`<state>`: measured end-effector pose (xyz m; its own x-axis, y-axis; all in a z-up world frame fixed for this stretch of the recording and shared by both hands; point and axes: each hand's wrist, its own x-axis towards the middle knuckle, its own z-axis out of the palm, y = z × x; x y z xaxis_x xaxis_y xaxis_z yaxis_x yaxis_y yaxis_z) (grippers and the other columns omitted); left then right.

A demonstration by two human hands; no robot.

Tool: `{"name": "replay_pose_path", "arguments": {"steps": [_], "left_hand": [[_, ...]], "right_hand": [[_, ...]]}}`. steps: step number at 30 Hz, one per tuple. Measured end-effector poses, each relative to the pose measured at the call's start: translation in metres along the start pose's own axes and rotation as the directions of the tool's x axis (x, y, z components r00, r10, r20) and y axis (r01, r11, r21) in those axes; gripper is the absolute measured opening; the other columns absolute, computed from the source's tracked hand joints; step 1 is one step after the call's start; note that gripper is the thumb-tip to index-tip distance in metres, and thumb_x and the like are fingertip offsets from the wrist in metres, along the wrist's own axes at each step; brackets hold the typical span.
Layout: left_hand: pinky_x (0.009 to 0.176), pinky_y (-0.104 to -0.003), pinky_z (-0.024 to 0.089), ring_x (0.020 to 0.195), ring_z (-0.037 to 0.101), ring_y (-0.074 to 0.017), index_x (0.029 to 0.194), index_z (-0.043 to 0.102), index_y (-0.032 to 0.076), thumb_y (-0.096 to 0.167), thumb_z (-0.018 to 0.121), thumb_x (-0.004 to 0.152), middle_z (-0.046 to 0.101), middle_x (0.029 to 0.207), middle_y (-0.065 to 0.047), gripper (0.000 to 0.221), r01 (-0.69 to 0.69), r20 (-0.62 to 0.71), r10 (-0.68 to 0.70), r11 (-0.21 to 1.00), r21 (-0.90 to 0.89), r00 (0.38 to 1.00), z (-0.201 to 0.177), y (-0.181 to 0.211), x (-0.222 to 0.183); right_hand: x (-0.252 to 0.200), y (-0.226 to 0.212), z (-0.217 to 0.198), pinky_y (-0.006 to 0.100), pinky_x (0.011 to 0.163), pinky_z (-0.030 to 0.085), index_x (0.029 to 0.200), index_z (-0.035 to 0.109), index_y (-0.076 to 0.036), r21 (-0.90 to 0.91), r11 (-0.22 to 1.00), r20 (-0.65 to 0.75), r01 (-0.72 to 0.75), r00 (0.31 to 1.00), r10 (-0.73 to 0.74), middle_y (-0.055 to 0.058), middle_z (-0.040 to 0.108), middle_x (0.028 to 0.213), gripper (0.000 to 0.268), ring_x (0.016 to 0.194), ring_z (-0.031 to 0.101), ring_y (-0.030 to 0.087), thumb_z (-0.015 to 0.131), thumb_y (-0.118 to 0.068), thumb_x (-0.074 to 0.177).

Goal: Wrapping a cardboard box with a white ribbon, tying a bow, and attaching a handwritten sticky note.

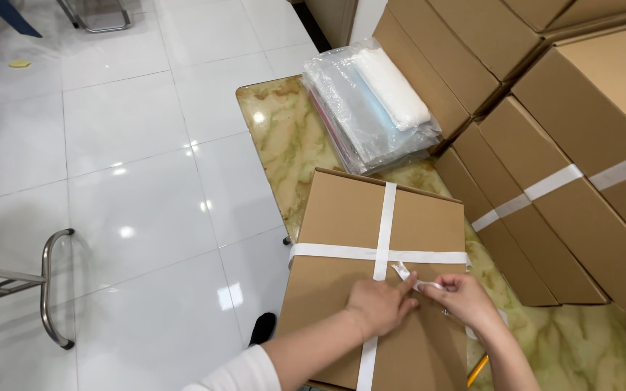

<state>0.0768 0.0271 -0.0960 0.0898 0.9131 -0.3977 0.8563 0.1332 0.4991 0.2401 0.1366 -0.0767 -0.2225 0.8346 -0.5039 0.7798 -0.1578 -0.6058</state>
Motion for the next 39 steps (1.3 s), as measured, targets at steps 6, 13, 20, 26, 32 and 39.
{"name": "replay_pose_path", "arguments": {"steps": [6, 13, 20, 26, 32, 39], "left_hand": [[0.069, -0.043, 0.050, 0.096, 0.073, -0.0308, 0.170, 0.027, 0.019, 0.052, 0.023, 0.112, 0.071, 0.122, -0.013, 0.067, 0.066, -0.049, -0.059, 0.988, 0.143, 0.997, 0.031, 0.009, 0.026], [0.085, -0.045, 0.053, 0.095, 0.070, -0.0329, 0.172, 0.009, 0.035, 0.047, 0.022, 0.110, 0.069, 0.100, -0.016, 0.065, 0.095, 0.268, -0.048, 0.982, -0.164, 0.962, -0.012, -0.010, -0.011], [0.095, -0.049, 0.051, 0.110, 0.071, -0.0332, 0.171, 0.020, 0.029, 0.043, 0.025, 0.109, 0.075, 0.073, -0.010, 0.064, 0.019, 0.234, 0.050, 0.958, -0.285, 0.971, -0.020, -0.017, -0.023], [0.082, -0.042, 0.056, 0.076, 0.071, -0.0245, 0.173, 0.013, 0.038, 0.031, 0.038, 0.109, 0.073, 0.076, -0.004, 0.069, 0.050, 0.133, 0.018, 0.873, -0.486, 0.991, -0.059, -0.024, -0.106], [0.073, -0.034, 0.056, 0.073, 0.074, -0.0131, 0.150, 0.058, 0.030, 0.028, 0.049, 0.107, 0.075, 0.073, 0.003, 0.045, 0.129, -0.081, -0.202, 0.837, -0.532, 0.976, -0.041, -0.078, -0.136], [0.080, -0.036, 0.055, 0.081, 0.074, -0.0182, 0.135, 0.067, 0.030, 0.031, 0.047, 0.104, 0.076, 0.074, 0.002, 0.037, 0.151, -0.160, -0.280, 0.825, -0.545, 0.947, -0.032, -0.088, -0.122]], "right_hand": [[-0.005, 0.006, 0.007, 0.025, 0.054, 0.032, 0.067, 0.074, -0.001, 0.117, 0.993, 0.094, -0.020, 0.996, 0.009, 0.012, 0.088, 0.072, 0.033, 0.055, 0.048, 0.010, 0.084, -0.020, 0.092], [-0.017, -0.013, 0.018, 0.029, 0.051, 0.037, 0.086, 0.078, -0.004, 0.078, 0.997, 0.100, -0.016, 0.995, 0.009, 0.012, 0.067, 0.061, 0.028, 0.050, 0.050, 0.017, 0.082, -0.031, 0.093], [0.020, 0.009, 0.041, 0.027, 0.056, 0.039, 0.083, 0.081, -0.011, -0.096, 0.994, 0.030, -0.060, 0.998, 0.063, 0.003, 0.079, 0.072, 0.031, 0.059, 0.058, 0.012, 0.087, -0.042, 0.086], [0.001, -0.003, 0.036, 0.032, 0.057, 0.047, 0.085, 0.075, 0.005, 0.352, 0.935, 0.017, -0.033, 0.999, 0.029, 0.018, 0.072, 0.072, 0.018, 0.059, 0.059, 0.022, 0.091, -0.002, 0.083], [-0.019, -0.022, 0.020, 0.027, 0.086, 0.047, 0.088, 0.075, -0.014, -0.122, 0.990, -0.203, 0.070, 0.975, -0.094, 0.000, 0.082, 0.072, 0.024, 0.086, 0.068, 0.011, 0.093, -0.027, 0.077], [-0.020, -0.037, 0.043, 0.026, 0.084, 0.048, 0.089, 0.077, -0.013, -0.091, 0.983, -0.171, 0.157, 0.970, -0.171, 0.000, 0.082, 0.070, 0.021, 0.078, 0.070, 0.011, 0.092, -0.023, 0.078]]}}
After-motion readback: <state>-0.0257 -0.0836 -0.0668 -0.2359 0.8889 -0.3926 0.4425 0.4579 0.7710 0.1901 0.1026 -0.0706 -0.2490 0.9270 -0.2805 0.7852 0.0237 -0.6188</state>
